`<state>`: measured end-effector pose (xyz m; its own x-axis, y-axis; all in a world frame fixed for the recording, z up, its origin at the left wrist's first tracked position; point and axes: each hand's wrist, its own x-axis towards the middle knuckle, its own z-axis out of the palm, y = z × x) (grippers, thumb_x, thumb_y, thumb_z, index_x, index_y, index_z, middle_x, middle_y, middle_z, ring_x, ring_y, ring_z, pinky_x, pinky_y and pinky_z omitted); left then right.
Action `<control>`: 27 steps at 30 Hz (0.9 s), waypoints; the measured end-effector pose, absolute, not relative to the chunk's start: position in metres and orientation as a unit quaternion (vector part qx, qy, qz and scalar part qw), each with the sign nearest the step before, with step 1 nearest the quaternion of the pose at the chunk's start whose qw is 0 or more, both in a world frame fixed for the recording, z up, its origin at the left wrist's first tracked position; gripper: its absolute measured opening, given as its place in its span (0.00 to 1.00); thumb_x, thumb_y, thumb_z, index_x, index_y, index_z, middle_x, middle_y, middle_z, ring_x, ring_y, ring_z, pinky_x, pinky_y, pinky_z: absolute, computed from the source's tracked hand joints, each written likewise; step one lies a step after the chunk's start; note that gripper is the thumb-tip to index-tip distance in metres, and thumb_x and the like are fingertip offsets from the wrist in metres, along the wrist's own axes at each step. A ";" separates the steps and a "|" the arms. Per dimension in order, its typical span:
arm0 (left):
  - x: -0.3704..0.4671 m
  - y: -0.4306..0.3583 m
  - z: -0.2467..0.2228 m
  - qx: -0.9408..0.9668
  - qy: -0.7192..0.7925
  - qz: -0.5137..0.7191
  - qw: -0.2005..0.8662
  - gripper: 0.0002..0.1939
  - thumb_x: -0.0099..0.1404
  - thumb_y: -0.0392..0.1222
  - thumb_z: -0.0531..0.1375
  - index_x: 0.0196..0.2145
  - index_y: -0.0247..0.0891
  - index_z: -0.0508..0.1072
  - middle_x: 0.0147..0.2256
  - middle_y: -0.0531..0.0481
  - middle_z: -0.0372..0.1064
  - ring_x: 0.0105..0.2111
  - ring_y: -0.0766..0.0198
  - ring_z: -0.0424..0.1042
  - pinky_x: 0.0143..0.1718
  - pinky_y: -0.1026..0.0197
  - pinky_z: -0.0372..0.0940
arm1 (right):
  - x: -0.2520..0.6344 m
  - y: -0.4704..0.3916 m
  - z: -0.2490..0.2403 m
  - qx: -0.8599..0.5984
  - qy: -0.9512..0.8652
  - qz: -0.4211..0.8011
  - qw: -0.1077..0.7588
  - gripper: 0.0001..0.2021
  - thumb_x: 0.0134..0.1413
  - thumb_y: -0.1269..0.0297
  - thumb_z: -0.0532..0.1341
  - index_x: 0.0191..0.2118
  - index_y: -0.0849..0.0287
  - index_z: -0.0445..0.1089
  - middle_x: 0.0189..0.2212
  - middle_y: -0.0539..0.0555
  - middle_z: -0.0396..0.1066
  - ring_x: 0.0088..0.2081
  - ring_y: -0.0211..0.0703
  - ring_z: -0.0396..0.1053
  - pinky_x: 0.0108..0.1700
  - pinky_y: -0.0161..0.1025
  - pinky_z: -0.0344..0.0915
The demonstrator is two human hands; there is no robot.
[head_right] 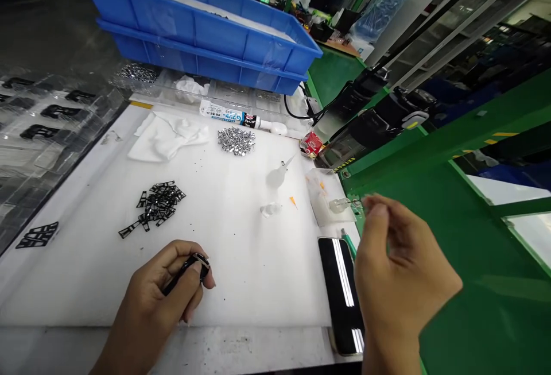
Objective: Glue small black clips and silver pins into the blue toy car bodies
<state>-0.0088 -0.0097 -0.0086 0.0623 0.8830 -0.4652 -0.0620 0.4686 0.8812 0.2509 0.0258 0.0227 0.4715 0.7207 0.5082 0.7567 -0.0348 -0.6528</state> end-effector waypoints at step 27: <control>-0.029 0.004 -0.014 0.055 0.312 0.458 0.831 0.21 0.76 0.34 0.56 0.64 0.31 0.63 0.56 0.28 0.74 0.49 0.41 0.80 0.40 0.52 0.79 | 0.172 0.050 -0.011 -0.651 -0.394 0.414 0.499 0.24 0.42 0.49 0.78 0.43 0.57 0.80 0.48 0.61 0.77 0.53 0.57 0.73 0.62 0.58 0.65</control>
